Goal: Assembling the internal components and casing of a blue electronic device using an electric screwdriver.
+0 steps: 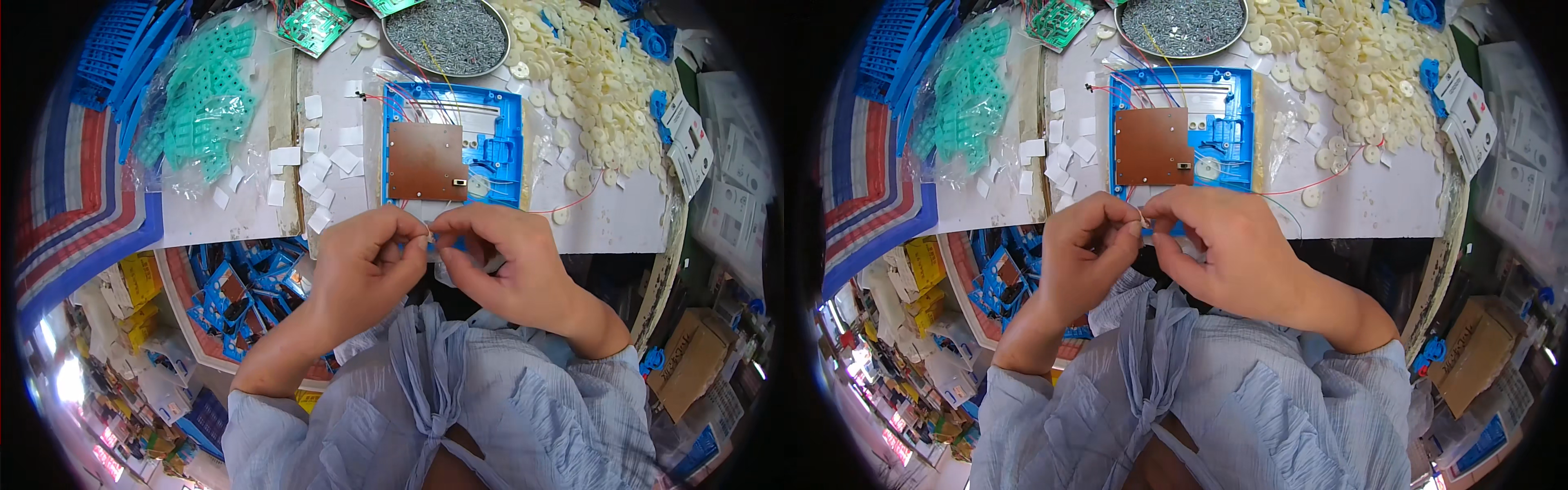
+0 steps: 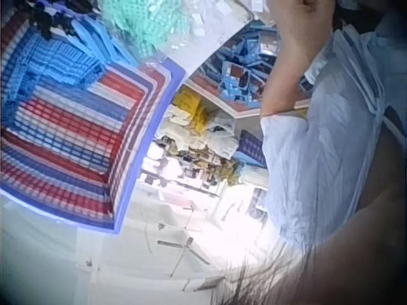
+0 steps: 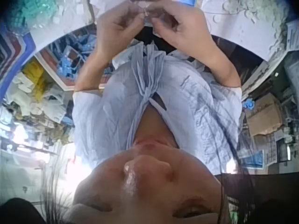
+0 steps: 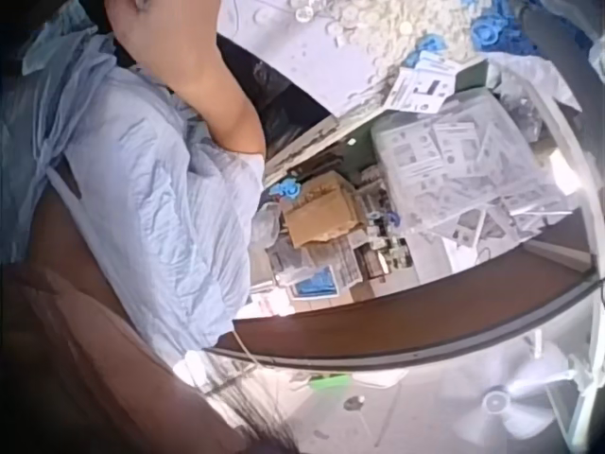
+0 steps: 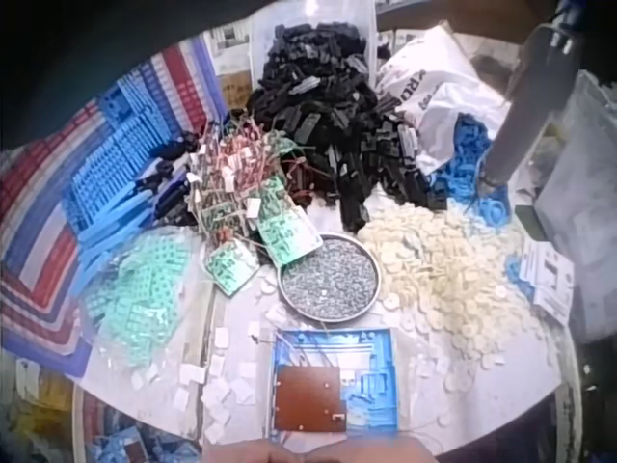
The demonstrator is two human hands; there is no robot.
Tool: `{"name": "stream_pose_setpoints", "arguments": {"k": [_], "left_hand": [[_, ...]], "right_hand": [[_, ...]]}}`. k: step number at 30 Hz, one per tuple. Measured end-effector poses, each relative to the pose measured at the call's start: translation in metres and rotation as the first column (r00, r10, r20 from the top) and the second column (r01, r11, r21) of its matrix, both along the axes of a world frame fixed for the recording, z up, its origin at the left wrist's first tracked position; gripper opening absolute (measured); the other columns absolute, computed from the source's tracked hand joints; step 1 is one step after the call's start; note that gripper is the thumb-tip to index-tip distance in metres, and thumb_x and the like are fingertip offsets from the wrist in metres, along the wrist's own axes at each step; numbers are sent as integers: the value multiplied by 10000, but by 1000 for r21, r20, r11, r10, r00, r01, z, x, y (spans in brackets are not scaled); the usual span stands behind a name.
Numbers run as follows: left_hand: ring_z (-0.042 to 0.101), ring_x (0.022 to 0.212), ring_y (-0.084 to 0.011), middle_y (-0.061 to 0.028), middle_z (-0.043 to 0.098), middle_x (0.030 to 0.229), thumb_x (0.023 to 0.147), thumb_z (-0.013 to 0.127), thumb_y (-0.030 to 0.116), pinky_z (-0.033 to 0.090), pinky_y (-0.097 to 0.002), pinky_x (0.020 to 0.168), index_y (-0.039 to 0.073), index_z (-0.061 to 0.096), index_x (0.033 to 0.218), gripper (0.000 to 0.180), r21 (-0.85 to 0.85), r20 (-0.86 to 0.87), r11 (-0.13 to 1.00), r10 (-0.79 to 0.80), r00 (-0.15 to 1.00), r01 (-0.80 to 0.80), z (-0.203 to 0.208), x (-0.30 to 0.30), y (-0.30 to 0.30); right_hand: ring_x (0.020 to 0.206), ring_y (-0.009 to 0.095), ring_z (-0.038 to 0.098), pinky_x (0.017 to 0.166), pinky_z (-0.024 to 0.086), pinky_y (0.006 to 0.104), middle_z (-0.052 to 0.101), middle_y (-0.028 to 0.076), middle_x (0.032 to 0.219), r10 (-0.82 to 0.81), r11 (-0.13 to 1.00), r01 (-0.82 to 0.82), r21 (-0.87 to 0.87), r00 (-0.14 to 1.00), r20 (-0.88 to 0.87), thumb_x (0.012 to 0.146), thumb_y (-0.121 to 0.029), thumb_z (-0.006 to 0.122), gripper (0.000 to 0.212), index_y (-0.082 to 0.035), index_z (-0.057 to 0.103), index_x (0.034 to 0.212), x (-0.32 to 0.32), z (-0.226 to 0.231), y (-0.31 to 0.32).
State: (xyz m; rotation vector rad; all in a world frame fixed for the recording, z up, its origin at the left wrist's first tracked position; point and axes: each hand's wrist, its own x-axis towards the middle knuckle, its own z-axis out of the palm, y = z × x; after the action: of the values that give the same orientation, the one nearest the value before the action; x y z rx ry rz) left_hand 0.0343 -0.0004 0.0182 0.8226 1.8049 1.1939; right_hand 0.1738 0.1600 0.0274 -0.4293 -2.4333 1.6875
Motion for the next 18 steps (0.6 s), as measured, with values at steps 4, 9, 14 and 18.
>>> {"name": "stream_pose_setpoints", "arguments": {"k": [4, 9, 14, 18], "left_hand": [[572, 551, -173, -68, 606, 750, 847, 708, -1, 452, -305, 514, 46, 670, 940, 111, 128, -372, 991, 5, 928, 46, -3, 14, 6], [636, 641, -279, -100, 627, 816, 812, 721, 11, 516, -380, 561, 76, 675, 968, 175, 156, -656, 969, -44, 754, 193, -7, 16, 8], [585, 564, -177, -56, 634, 817, 817, 782, 74, 475, -322, 536, 58, 671, 932, 161, 128, -297, 987, -53, 953, 95, -4, 11, 10], [530, 540, -103, -27, 643, 808, 802, 836, 133, 435, -277, 528, 28, 664, 887, 218, -12, -55, 985, -173, 983, 173, 10, -4, 15]], "right_hand": [[693, 64, 655, 599, 512, 235, 718, 37, 829, -59, 897, 121, -425, 986, 157, 848, -49, 734, 203, 0, 690, 1041, 4, -3, 1], [710, 43, 640, 637, 524, 206, 707, 23, 805, -85, 883, 159, -442, 979, 183, 849, -42, 718, 162, 14, 686, 998, 4, -12, 5], [730, 43, 639, 661, 527, 211, 691, 13, 802, -54, 892, 151, -425, 971, 232, 860, -44, 697, 113, 15, 672, 953, 5, -12, 9], [758, 44, 638, 663, 519, 211, 686, 14, 826, -38, 863, 133, -488, 979, 201, 880, -48, 688, 104, 9, 668, 965, 3, -13, 10]]}}
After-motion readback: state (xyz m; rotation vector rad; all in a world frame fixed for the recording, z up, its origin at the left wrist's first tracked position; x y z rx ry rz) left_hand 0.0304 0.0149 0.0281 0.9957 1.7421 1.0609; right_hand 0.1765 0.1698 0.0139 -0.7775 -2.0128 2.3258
